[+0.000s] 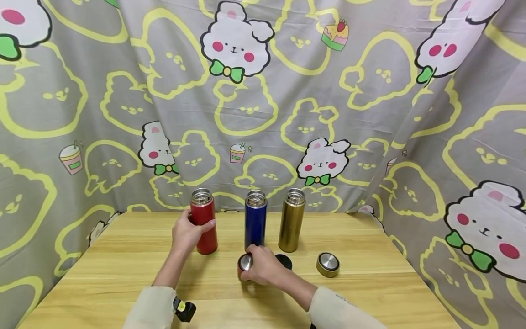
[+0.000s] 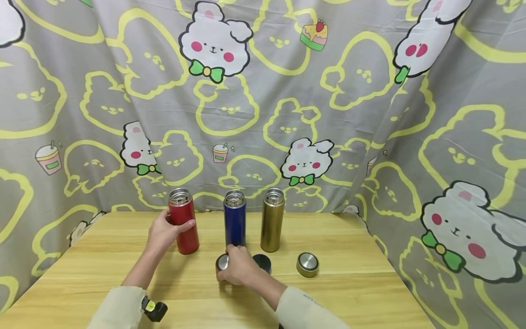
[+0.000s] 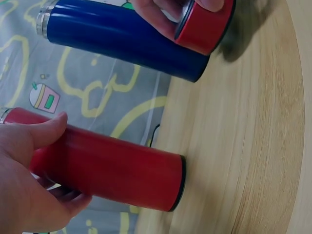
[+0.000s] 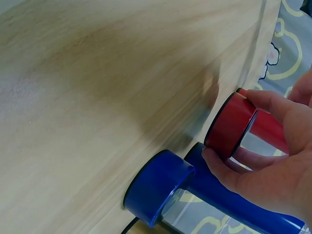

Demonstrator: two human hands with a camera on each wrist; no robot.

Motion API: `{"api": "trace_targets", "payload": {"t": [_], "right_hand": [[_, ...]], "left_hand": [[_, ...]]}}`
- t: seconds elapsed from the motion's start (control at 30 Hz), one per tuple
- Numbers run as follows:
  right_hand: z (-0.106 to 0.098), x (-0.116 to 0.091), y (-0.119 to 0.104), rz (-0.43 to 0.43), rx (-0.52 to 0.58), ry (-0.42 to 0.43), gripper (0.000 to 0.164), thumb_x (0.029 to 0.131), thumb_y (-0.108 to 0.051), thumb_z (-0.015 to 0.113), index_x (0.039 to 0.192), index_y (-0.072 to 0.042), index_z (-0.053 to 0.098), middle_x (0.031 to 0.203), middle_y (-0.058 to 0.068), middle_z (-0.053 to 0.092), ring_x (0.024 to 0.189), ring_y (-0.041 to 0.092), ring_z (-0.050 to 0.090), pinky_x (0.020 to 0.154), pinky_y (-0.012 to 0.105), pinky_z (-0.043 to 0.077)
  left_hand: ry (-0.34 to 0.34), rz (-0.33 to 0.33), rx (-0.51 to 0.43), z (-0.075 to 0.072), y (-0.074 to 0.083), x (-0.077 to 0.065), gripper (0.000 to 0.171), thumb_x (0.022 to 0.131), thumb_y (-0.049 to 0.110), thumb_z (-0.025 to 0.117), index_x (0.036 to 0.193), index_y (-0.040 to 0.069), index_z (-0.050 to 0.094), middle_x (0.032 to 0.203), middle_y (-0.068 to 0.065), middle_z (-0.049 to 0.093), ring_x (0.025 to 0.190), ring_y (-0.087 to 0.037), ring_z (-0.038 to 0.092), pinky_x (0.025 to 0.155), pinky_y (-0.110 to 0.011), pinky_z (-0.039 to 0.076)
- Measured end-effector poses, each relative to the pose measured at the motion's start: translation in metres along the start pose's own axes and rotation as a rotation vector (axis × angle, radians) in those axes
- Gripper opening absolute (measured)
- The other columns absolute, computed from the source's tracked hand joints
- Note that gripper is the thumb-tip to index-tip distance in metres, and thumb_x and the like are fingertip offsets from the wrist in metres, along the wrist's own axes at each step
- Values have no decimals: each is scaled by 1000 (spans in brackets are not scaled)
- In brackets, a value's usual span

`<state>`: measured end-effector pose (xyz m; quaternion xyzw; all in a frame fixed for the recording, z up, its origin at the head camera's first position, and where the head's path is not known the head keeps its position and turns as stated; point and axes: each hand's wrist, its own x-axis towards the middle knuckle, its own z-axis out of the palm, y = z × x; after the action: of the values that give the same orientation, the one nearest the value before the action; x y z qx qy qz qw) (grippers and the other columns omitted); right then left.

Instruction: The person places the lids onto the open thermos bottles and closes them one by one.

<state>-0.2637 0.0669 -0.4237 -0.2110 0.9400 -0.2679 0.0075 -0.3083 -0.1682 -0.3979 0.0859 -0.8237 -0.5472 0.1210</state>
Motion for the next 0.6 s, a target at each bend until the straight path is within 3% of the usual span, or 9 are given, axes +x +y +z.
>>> {"api": "trace_targets", "payload": {"t": [0.2, 0.4, 0.6], "right_hand": [[-5, -1, -2, -2, 11, 22, 51, 70, -22, 89, 111, -3, 65, 100, 11, 69, 88, 21, 67, 72, 30, 54], [-14, -2, 0, -10, 19, 44, 55, 70, -24, 90, 112, 0, 65, 102, 14, 69, 89, 24, 68, 72, 31, 55], [-19, -1, 4, -7, 20, 64, 52, 70, -23, 90, 111, -1, 65, 99, 13, 70, 85, 22, 67, 69, 31, 53]], "left_hand": [[-10, 31, 54, -3, 0, -1, 73, 84, 26, 83, 141, 0, 46, 137, -26, 57, 123, -43, 58, 103, -58, 48], [-75, 44, 84, -7, 1, -5, 81, 81, 30, 86, 144, 0, 45, 139, -26, 57, 123, -43, 59, 102, -57, 49], [-127, 109, 141, -9, 3, -12, 79, 78, 34, 89, 138, 0, 50, 131, -23, 63, 115, -39, 65, 96, -53, 54]]}}
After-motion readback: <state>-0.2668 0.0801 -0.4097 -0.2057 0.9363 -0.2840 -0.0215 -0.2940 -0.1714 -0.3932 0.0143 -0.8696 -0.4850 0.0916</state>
